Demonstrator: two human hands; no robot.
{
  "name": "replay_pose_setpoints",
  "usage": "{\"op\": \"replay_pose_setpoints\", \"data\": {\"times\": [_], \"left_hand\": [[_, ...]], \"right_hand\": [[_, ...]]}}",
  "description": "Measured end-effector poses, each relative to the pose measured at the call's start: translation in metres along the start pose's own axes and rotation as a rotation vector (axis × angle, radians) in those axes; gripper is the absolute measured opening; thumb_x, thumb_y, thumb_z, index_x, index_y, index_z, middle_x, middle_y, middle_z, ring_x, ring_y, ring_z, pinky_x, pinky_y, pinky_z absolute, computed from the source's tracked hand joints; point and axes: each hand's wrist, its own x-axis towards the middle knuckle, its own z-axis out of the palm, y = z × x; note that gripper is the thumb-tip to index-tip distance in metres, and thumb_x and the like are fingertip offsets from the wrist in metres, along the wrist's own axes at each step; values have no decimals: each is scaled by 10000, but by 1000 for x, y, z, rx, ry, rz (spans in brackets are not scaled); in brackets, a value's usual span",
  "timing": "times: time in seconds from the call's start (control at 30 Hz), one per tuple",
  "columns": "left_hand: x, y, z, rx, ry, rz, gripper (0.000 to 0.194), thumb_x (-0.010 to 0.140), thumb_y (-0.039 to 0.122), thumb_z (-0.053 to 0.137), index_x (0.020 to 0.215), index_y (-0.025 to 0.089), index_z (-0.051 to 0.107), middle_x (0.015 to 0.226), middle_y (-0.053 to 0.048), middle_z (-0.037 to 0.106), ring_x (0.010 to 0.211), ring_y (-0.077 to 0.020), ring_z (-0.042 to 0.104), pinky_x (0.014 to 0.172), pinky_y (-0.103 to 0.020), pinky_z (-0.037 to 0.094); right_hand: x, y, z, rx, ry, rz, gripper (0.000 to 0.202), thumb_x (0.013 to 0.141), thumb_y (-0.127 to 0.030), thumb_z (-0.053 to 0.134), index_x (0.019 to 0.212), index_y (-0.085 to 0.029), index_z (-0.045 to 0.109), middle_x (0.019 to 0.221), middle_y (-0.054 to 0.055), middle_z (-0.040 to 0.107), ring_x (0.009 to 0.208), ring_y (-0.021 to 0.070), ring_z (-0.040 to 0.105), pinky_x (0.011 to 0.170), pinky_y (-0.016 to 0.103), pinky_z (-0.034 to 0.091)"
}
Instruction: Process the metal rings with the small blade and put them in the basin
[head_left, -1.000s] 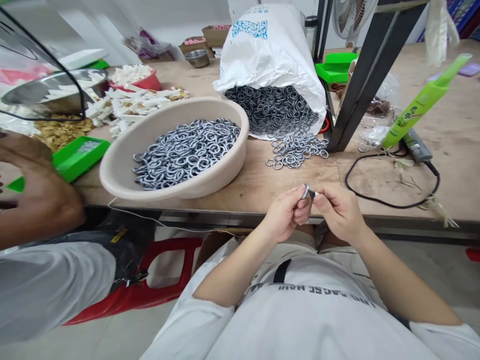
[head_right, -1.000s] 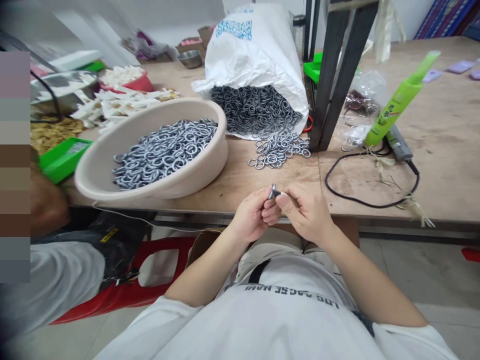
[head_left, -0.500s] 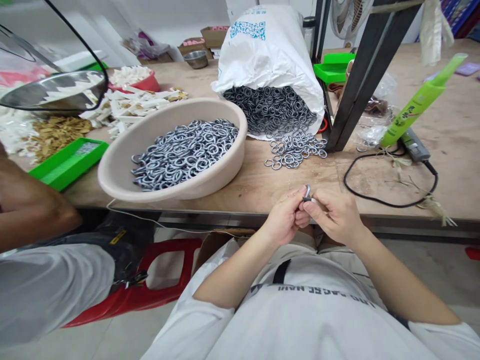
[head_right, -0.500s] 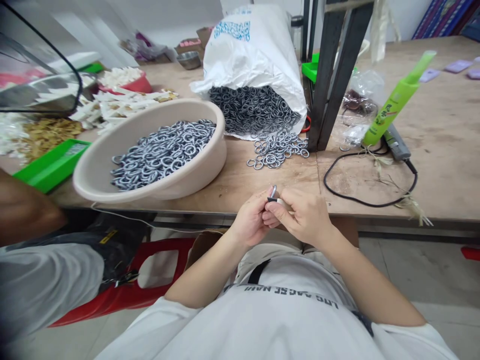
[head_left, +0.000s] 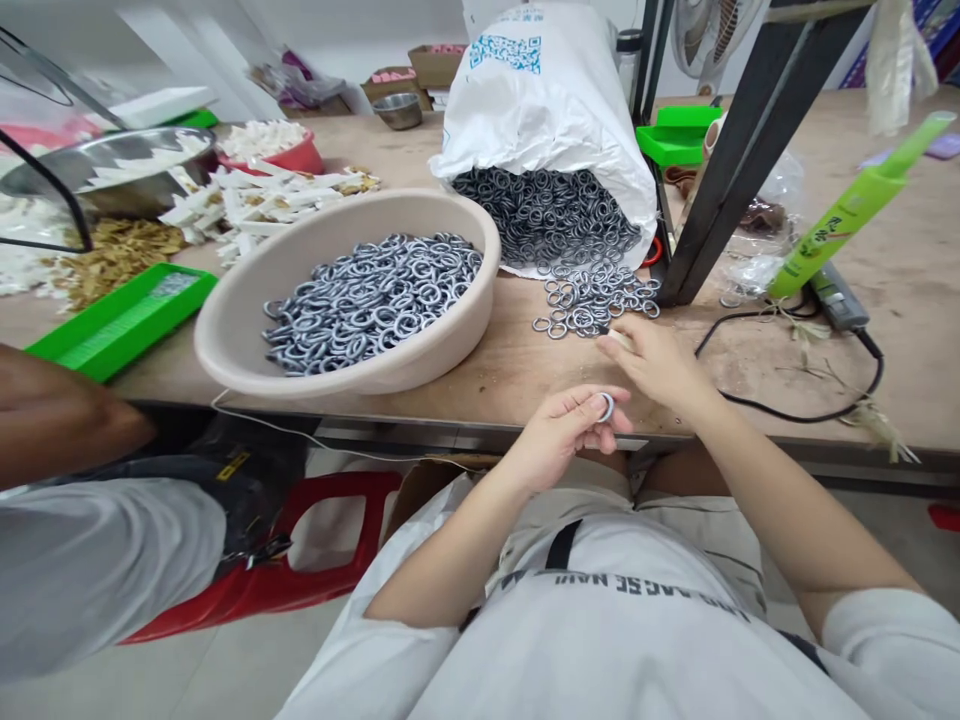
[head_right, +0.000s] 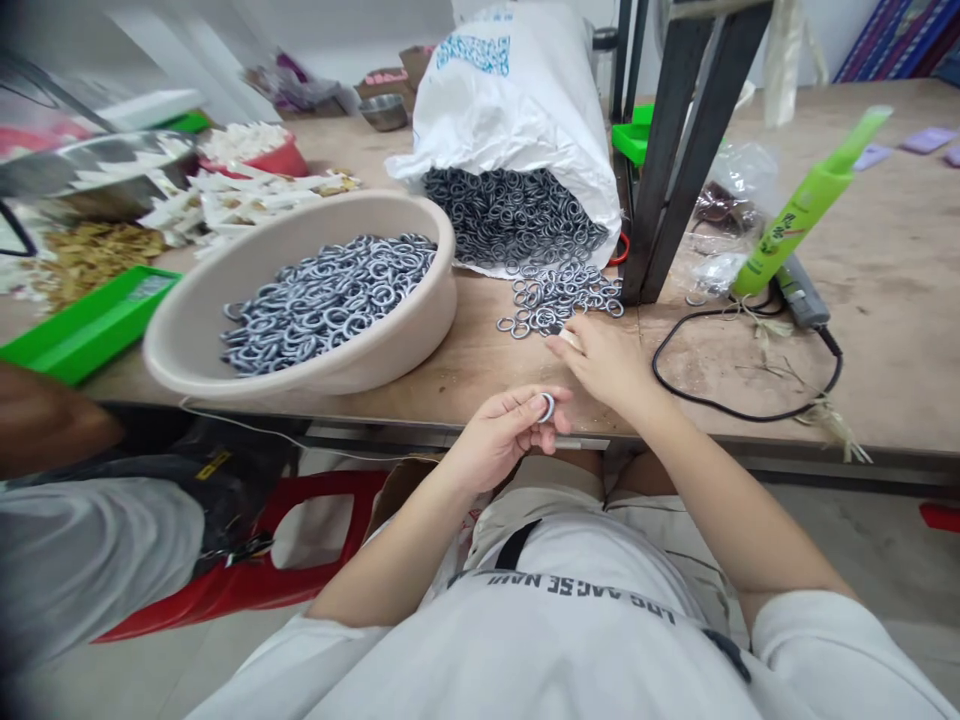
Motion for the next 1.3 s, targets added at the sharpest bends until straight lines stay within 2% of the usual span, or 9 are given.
{"op": "replay_pose_setpoints", "data": {"times": [0.07, 0.23, 0.37, 0.47, 0.53, 0.67, 0.87, 1.1, 1.3], "left_hand": [[1, 2, -11, -39, 91, 39, 374, 853, 317, 699, 1188, 155, 664, 932, -61, 705, 671, -85, 619, 684, -222, 516], [2, 10, -31, -73, 289, 127, 244, 815, 279, 706, 1010, 134, 686, 893, -39, 659, 696, -91, 605, 716, -242, 517], [15, 10, -33, 170, 395, 283, 292, 838, 366, 710, 1047, 166, 671, 894, -16, 637, 717, -83, 561, 707, -209, 463], [26, 5, -24, 331, 307, 341, 316, 881, 465, 652, 979, 165, 670, 815, -5, 610, 698, -91, 522, 686, -209, 433], [31, 2, -17, 325, 242, 355, 358, 893, 514, 617, 857, 159, 644, 772, -2, 590, 664, -90, 502, 656, -214, 418], [30, -2, -8, 185, 233, 356, 368, 849, 517, 677, 788, 166, 582, 756, 12, 587, 624, -73, 489, 630, -206, 409], [24, -2, -3, 5, 180, 220, 439, 715, 463, 826, 840, 181, 514, 672, 44, 585, 566, -69, 526, 588, -197, 430], [20, 2, 2, -119, 150, 124, 432, 684, 395, 862, 919, 154, 591, 670, 55, 568, 507, -36, 482, 540, -180, 448], [16, -9, 2, 76, 180, 180, 471, 772, 609, 710, 745, 151, 601, 625, 17, 570, 506, -73, 499, 490, -209, 425]], "right_hand": [[20, -9, 7, -194, -53, -26, 290, 928, -456, 585, 1068, -211, 653, 1038, 87, 705, 867, 235, 630, 658, 298, 356], [43, -7, 13, -322, -90, 39, 181, 904, -284, 586, 970, -153, 693, 1063, 148, 693, 868, 256, 626, 664, 323, 365], [17, -2, -1, 292, -189, 45, 228, 912, -356, 568, 832, -164, 662, 718, 32, 609, 645, 156, 516, 600, 286, 341], [-13, -11, -8, 840, -365, 96, 330, 910, -492, 569, 906, -174, 656, 560, -50, 450, 501, 107, 373, 527, 263, 301], [-29, -19, -6, 991, -298, 142, 325, 888, -502, 606, 916, -180, 643, 582, -54, 463, 507, 101, 368, 526, 258, 311], [-44, -32, 12, 925, 31, 153, 195, 920, -386, 585, 885, -197, 621, 816, 4, 615, 738, 133, 537, 705, 268, 423], [-57, -37, 35, 787, 230, 139, 58, 884, -272, 624, 879, -215, 611, 795, 4, 593, 755, 161, 547, 701, 289, 442], [-62, -31, 17, 835, 223, 22, 222, 933, -375, 597, 1047, -215, 701, 946, 46, 635, 920, 194, 605, 850, 348, 479], [-57, -35, 13, 864, 134, 25, 242, 862, -449, 694, 902, -211, 676, 865, 18, 582, 722, 156, 585, 696, 318, 487]]}}
